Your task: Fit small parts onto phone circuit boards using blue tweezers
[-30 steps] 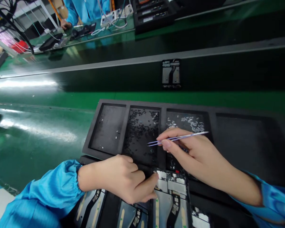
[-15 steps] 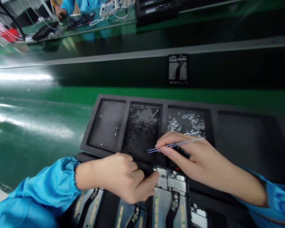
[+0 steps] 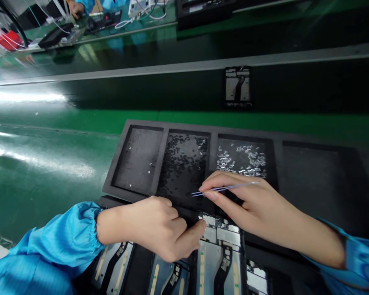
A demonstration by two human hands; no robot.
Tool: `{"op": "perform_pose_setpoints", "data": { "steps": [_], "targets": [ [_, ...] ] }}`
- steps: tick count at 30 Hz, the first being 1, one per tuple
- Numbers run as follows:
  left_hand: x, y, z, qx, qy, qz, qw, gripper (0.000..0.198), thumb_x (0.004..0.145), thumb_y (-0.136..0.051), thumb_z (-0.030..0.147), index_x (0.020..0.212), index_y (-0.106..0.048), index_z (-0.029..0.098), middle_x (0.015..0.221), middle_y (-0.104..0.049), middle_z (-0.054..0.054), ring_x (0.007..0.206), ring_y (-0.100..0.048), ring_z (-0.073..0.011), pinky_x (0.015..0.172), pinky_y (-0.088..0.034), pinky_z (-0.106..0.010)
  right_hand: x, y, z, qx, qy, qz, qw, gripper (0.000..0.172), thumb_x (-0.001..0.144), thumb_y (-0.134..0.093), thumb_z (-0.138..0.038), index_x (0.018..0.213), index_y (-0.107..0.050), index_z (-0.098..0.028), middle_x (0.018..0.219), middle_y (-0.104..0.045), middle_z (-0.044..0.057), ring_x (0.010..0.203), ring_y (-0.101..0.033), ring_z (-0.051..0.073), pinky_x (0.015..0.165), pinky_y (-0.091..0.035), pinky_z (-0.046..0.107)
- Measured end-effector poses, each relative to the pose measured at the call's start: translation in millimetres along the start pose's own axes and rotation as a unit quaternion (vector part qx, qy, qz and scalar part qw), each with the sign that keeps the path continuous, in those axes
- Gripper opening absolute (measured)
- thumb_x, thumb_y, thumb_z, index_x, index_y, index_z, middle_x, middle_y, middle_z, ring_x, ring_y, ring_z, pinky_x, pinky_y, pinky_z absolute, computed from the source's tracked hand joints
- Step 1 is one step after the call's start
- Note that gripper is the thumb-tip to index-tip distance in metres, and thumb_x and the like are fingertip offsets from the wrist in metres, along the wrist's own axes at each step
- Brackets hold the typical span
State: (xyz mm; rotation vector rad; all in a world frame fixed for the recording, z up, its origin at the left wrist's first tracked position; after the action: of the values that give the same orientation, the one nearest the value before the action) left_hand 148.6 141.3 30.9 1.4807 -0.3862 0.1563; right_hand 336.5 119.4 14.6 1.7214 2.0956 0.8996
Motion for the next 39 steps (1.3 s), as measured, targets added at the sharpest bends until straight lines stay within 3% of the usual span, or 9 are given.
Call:
{"op": "perform_pose_setpoints", "data": {
  "steps": [7,10,13,16,19,23,27,32,39],
  "targets": [
    [1,3.9,-2,0.006,0.009,0.025,1.0,0.03,0.097,-0.056,0.024,0.109,-0.072,0.002,0.052,-0.046,0.007,0.041,-0.045,-0.0088,0.037,-0.037,-0.027,4,6,-3,0.001,-0.013,0.071,0.997,0.015,0.1,-0.058,-0.026,0.098,-0.073,-0.024,0.094,-0.077,0.003,0.083,-0.073,0.017,0.071,-0.057,0.029],
    [1,10.6,-12,0.064,0.107,0.072,0.99,0.03,0.097,-0.056,0.027,0.103,-0.072,0.002,0.06,-0.057,0.001,0.052,-0.055,-0.0138,0.046,-0.044,-0.031,4,6,-1,0.01,-0.02,0.071,0.997,0.012,0.097,-0.062,-0.027,0.096,-0.074,-0.025,0.09,-0.077,0.001,0.08,-0.073,0.018,0.07,-0.057,0.029],
    [-6,6.4,-25,0.144,0.276,0.018,0.95,0.051,0.103,-0.047,0.043,0.117,-0.069,-0.001,0.109,-0.072,-0.022,0.103,-0.069,-0.0352,0.086,-0.055,-0.052,4,10,7,0.037,-0.083,0.113,0.989,0.014,0.094,-0.066,-0.036,0.091,-0.076,-0.026,0.09,-0.078,0.002,0.077,-0.074,0.02,0.068,-0.059,0.03],
    [-14,-7.3,-29,0.139,0.334,-0.086,0.928,0.085,0.104,-0.022,0.066,0.139,-0.055,-0.005,0.155,-0.042,-0.033,0.145,-0.039,-0.0496,0.112,-0.032,-0.07,4,17,16,0.096,-0.161,0.205,0.961,0.026,0.09,-0.069,-0.049,0.084,-0.075,-0.024,0.087,-0.078,0.005,0.072,-0.073,0.021,0.065,-0.061,0.032],
    [-14,-16.1,-27,0.086,0.311,-0.144,0.936,0.098,0.1,-0.017,0.076,0.15,-0.042,-0.004,0.162,-0.031,-0.031,0.152,-0.023,-0.0499,0.117,-0.021,-0.073,5,22,19,0.14,-0.19,0.264,0.935,0.035,0.084,-0.073,-0.058,0.082,-0.075,-0.023,0.085,-0.077,0.006,0.072,-0.073,0.021,0.065,-0.062,0.032],
    [-9,-17.7,-21,0.026,0.242,-0.167,0.956,0.092,0.102,-0.022,0.074,0.153,-0.038,-0.001,0.163,-0.032,-0.027,0.153,-0.026,-0.0464,0.12,-0.017,-0.071,5,22,19,0.145,-0.182,0.277,0.932,0.036,0.086,-0.073,-0.058,0.087,-0.076,-0.022,0.093,-0.078,0.008,0.072,-0.073,0.02,0.066,-0.063,0.032],
    [-9,-17.1,-14,0.036,0.224,-0.117,0.967,0.079,0.106,-0.027,0.063,0.148,-0.045,-0.002,0.157,-0.043,-0.027,0.147,-0.04,-0.0409,0.122,-0.024,-0.065,7,15,21,0.099,-0.144,0.256,0.951,0.025,0.092,-0.069,-0.047,0.096,-0.079,-0.024,0.104,-0.078,0.007,0.083,-0.075,0.021,0.078,-0.063,0.034],
    [-8,-13.5,-4,0.07,0.182,0.0,0.981,0.053,0.106,-0.04,0.042,0.125,-0.065,-0.001,0.131,-0.068,-0.023,0.124,-0.065,-0.0326,0.112,-0.047,-0.048,12,6,25,0.028,-0.097,0.202,0.974,0.019,0.095,-0.067,-0.038,0.103,-0.081,-0.028,0.107,-0.08,0.003,0.099,-0.075,0.024,0.09,-0.06,0.038],
    [-1,-1.7,7,0.025,0.068,0.048,0.996,0.037,0.098,-0.056,0.034,0.118,-0.069,0.004,0.127,-0.071,-0.017,0.122,-0.066,-0.0285,0.108,-0.051,-0.04,15,4,28,0.036,-0.125,0.182,0.975,0.024,0.095,-0.066,-0.042,0.106,-0.082,-0.029,0.111,-0.08,0.002,0.106,-0.075,0.026,0.095,-0.06,0.039]
  ]
}}
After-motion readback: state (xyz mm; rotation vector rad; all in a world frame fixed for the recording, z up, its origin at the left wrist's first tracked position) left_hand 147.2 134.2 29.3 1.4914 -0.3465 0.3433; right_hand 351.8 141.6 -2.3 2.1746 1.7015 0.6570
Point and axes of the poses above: each hand's wrist, its own x-axis towards the middle knuckle, its own y-axis out of the back of the hand, z = x × y, the point moved 4 cm from there along x, towards the middle knuckle
